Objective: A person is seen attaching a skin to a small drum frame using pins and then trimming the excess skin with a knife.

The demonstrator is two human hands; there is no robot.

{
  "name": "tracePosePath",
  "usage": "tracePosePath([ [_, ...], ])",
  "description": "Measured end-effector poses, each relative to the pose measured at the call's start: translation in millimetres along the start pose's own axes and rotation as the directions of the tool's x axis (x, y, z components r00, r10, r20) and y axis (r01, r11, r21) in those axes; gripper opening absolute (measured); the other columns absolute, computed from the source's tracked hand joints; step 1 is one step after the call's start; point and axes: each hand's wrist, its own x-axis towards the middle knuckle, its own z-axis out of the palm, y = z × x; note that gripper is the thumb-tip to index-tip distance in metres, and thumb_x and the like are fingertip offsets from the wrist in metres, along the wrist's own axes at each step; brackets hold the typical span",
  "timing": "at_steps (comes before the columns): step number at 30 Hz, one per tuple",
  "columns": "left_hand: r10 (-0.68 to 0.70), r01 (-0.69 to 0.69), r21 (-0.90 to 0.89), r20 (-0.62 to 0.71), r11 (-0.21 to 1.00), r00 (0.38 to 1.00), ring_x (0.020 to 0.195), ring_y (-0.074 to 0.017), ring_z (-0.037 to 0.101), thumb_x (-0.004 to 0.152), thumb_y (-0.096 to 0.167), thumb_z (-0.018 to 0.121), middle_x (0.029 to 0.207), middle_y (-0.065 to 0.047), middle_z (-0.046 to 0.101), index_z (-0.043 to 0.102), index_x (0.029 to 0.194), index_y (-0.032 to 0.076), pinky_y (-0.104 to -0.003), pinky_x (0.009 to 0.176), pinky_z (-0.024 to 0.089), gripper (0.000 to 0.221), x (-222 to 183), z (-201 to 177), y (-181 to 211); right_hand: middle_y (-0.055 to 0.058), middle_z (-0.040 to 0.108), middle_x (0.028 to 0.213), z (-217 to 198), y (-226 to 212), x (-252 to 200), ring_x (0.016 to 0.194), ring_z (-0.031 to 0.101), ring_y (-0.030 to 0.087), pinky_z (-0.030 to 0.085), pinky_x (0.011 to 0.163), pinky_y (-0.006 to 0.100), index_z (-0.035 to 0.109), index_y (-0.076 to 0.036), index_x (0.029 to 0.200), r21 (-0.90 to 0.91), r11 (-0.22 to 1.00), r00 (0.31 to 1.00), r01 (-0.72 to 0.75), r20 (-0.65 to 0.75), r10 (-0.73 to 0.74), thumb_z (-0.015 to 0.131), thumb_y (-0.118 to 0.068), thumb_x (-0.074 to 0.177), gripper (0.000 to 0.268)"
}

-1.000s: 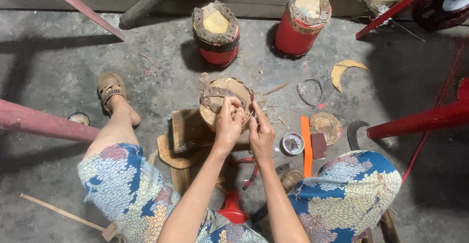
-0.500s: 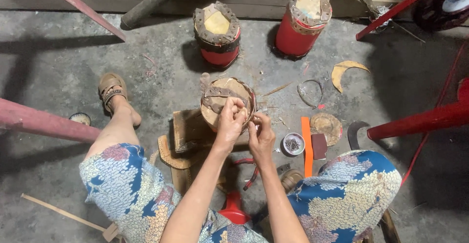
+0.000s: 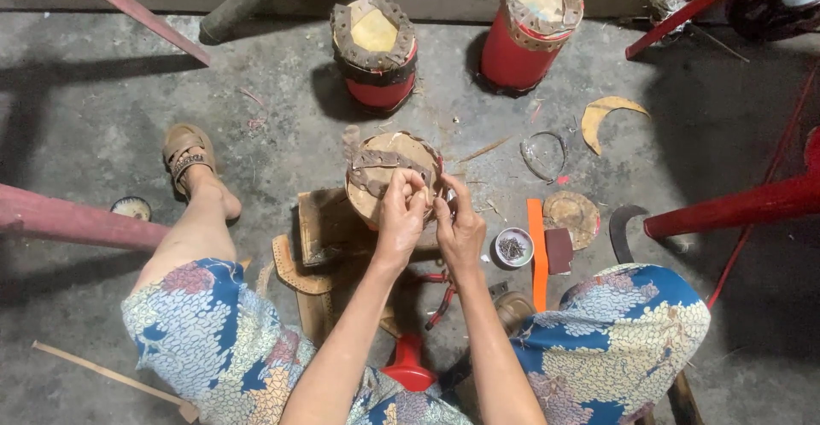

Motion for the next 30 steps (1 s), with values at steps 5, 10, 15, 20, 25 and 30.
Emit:
tracePosePath([
  [5,0.007,-0.01,0.129,0.024,0.992,1.0,0.064,-0.0133,0.06,0.091,-0.002,0.052,0.074,-0.008,0.066,0.056,0.099,0.012,-0.027,0.061,0.052,0.017,-2,-4,-2,0.01,0.073,0.078,8,6,-5,0.062,0.068,0.037,0.054,0.061,0.042,0.061,-0.027,0.134,-0.029,0.999,0.999,-0.036,-0.036,0.035,0.056,-0.025,0.102,0.033],
  [10,0.034,-0.043,0.342,0.032,0.939,0.999,0.066,-0.0251,0.07,0.091,0.006,0.056,0.08,-0.011,0.075,0.057,0.097,0.016,-0.037,0.066,0.056,0.012,-3,-3,0,0.011,0.075,0.077,12,2,-4,0.064,0.07,0.036,0.054,0.06,0.041,0.068,-0.024,0.126,-0.087,0.995,0.995,-0.053,-0.089,0.045,0.057,-0.021,0.099,0.029],
  [15,-0.016,0.018,0.168,-0.01,0.986,1.0,0.06,-0.0098,0.059,0.091,0.006,0.059,0.068,-0.001,0.066,0.059,0.098,0.017,-0.025,0.058,0.051,0.013,-2,-1,-6,0.004,0.078,0.115,5,2,-9,0.078,0.074,0.026,0.057,0.076,0.042,0.066,-0.021,0.133,0.146,0.985,0.994,-0.096,-0.035,0.102,0.058,-0.019,0.101,0.033],
  [20,-0.046,0.047,-0.076,0.021,0.996,0.999,0.06,-0.0071,0.054,0.091,0.001,0.057,0.067,-0.001,0.061,0.057,0.098,0.013,-0.019,0.054,0.045,0.014,7,5,-17,0.003,0.071,0.067,18,34,-32,0.058,0.064,0.02,0.051,0.059,0.032,0.062,-0.022,0.126,0.117,0.99,0.993,-0.078,-0.079,0.087,0.066,-0.017,0.097,0.029],
  [25,-0.044,0.056,-0.162,0.075,0.985,0.996,0.063,-0.0074,0.056,0.091,-0.001,0.057,0.071,-0.004,0.063,0.057,0.098,0.011,-0.02,0.057,0.048,0.014,2,12,-5,0.006,0.072,0.079,21,40,-38,0.064,0.06,0.016,0.052,0.067,0.032,0.061,-0.015,0.121,0.259,0.963,0.993,-0.076,-0.067,0.096,0.069,-0.011,0.094,0.028],
  [30,-0.02,0.04,-0.182,0.112,0.982,0.994,0.069,-0.0084,0.06,0.09,-0.003,0.058,0.074,-0.004,0.064,0.056,0.099,0.011,-0.022,0.067,0.052,0.017,7,12,-22,0.005,0.073,0.078,27,27,-32,0.071,0.059,0.012,0.053,0.074,0.031,0.071,-0.009,0.095,0.378,0.913,0.987,-0.157,0.018,0.163,0.073,-0.011,0.094,0.002],
])
